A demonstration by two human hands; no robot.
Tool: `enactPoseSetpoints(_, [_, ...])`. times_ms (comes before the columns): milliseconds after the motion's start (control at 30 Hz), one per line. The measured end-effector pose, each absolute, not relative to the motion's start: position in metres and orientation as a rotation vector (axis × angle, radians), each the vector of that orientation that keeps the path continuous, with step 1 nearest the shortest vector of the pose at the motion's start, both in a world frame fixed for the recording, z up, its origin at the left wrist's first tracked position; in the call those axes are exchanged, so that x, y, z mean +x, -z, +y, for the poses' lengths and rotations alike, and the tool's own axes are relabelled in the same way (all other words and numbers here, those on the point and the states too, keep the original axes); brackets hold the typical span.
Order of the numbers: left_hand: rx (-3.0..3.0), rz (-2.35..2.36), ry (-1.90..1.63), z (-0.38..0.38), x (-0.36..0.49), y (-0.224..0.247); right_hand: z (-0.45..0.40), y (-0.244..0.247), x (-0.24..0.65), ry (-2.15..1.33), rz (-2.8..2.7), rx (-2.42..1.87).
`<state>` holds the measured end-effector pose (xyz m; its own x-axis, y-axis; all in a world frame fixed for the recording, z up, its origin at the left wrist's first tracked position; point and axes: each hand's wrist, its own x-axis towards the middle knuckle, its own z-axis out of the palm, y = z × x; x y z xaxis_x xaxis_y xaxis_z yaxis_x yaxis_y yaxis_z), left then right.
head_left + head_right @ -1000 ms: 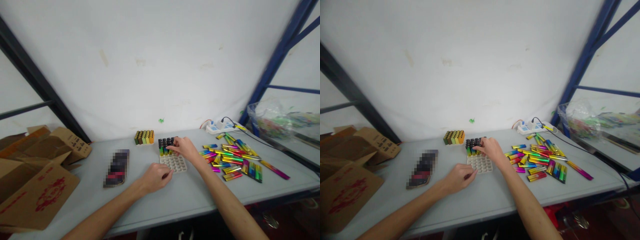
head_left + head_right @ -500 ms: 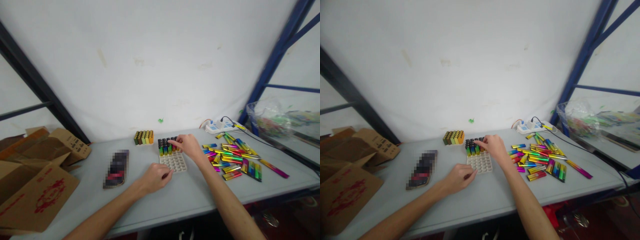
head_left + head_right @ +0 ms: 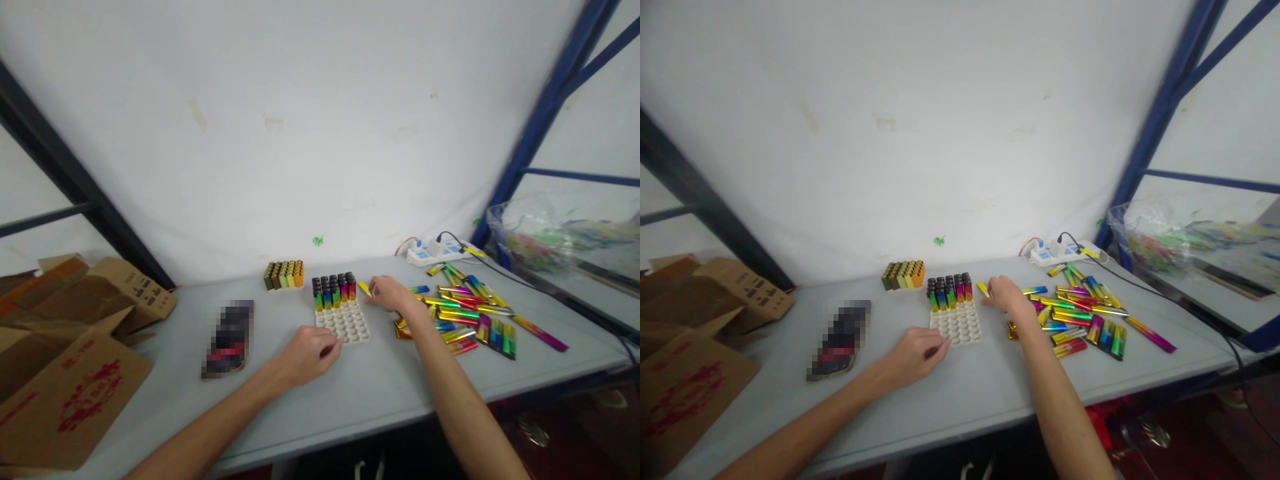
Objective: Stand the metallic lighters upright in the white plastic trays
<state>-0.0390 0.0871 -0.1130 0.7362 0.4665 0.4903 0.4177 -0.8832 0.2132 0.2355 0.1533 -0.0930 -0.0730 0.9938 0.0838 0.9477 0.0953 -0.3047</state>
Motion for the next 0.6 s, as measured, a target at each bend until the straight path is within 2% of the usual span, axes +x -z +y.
enactPoseSetpoints(300, [2.865,0.732,-0.834,0.086,-0.039,0.111,0.156,0.081,0.232,-0.084,-1.995,-1.837])
enactPoseSetpoints(400, [2.866,0.726,-0.851,0.086,-0.039,0.113,0.155,0.070,0.228,-0.056,-1.847,-1.606])
enactPoseSetpoints(600, [2.855,0.712,-0.859,0.087,-0.039,0.115,0.149,0.060,0.210,-0.418,-1.460,-1.035])
